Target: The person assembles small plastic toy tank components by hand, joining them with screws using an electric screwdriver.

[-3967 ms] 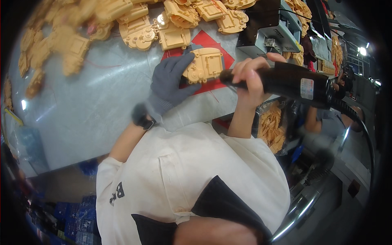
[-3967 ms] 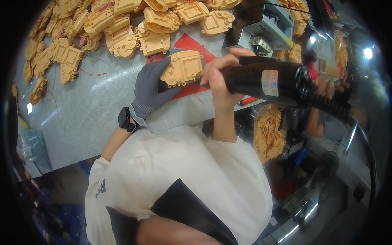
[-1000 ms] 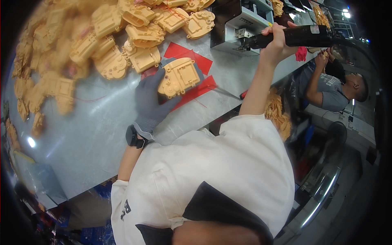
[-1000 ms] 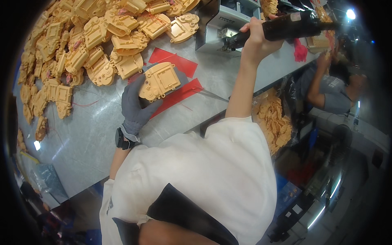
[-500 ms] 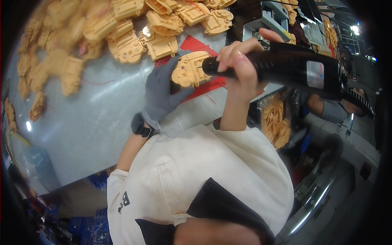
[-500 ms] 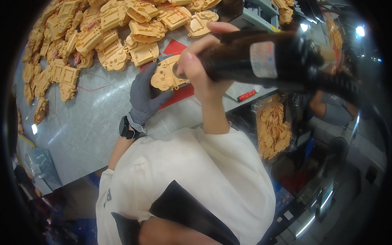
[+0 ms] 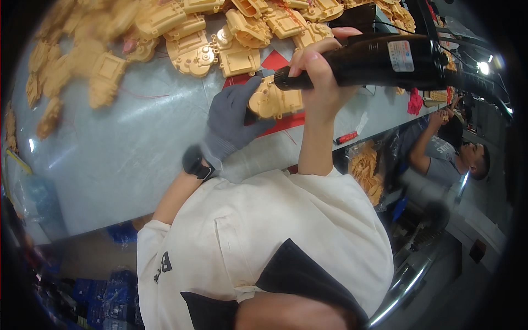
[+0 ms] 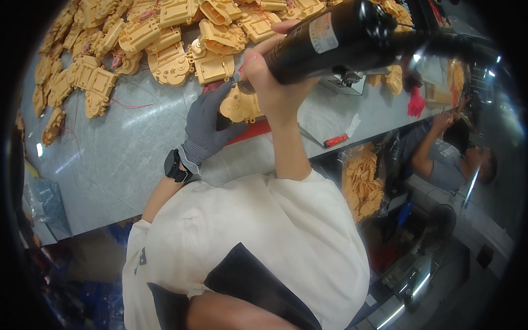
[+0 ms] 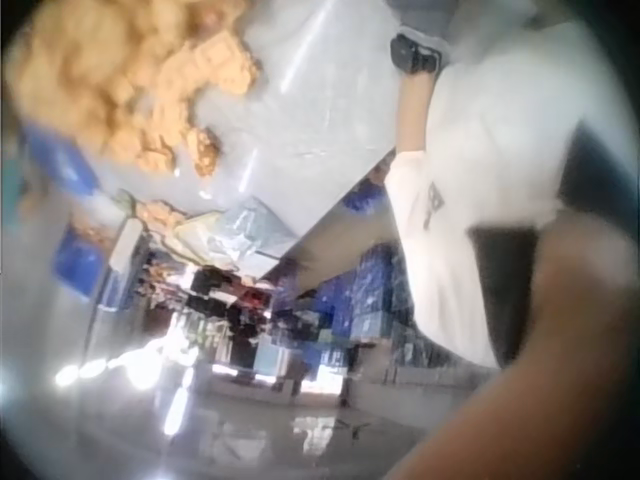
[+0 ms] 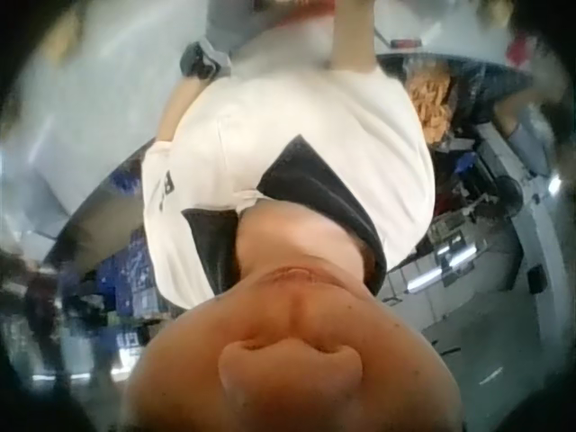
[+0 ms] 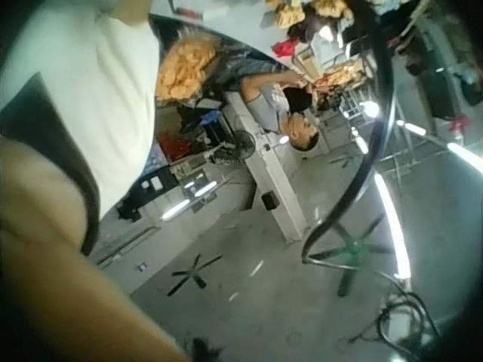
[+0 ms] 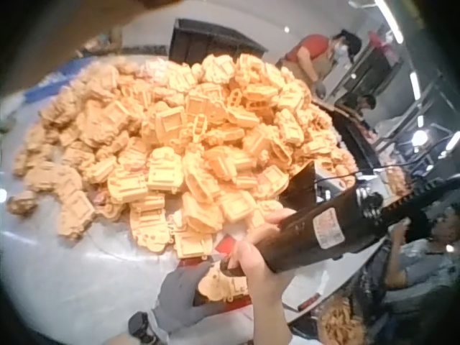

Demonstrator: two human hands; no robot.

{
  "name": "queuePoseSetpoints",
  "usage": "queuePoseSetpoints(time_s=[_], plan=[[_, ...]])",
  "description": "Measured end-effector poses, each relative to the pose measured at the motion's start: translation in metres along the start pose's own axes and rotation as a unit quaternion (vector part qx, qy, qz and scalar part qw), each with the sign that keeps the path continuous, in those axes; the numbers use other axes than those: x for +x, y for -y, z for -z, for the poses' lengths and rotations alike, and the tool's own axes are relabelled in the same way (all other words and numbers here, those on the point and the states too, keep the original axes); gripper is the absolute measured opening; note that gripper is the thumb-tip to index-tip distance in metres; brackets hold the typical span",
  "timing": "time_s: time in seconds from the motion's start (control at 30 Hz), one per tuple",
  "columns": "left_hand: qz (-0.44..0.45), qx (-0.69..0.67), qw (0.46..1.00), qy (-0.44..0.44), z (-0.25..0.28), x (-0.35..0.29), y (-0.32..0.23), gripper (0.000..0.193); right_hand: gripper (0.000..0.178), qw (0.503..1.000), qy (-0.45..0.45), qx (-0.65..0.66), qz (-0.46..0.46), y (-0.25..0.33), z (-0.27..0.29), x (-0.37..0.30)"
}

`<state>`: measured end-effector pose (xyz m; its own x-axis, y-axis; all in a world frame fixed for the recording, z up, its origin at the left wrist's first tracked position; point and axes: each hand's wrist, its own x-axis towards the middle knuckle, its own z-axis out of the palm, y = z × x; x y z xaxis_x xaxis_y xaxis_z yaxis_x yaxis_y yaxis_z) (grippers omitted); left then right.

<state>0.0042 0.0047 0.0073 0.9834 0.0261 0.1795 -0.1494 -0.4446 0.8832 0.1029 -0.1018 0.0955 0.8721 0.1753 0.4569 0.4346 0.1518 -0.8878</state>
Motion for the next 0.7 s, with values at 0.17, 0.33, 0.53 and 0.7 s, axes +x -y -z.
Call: queuePoseSetpoints(time_s=[0.17,0.33,0.53,0.7], plan=[[-0.013,0.006,1.0,-0.014,-0.003,-0.002,0.005,0.074,0.045,1.0,0.013,0.012,-0.017,-0.002,-0.003,0.004],[-0.019,0.007,1.0,-0.019,-0.002,-0.002,0.007,0.076,0.041,0.999,0.021,-0.019,-0.024,-0.003,-0.01,0.002],[-0.019,0.005,1.0,-0.014,-0.001,0.001,0.0,0.075,0.041,0.999,-0.025,0.023,-0.036,-0.009,-0.002,-0.005],[0.004,-0.018,0.998,-0.066,-0.013,0.007,0.008,0.068,0.042,0.998,-0.025,-0.056,0.027,-0.017,-0.007,-0.015]])
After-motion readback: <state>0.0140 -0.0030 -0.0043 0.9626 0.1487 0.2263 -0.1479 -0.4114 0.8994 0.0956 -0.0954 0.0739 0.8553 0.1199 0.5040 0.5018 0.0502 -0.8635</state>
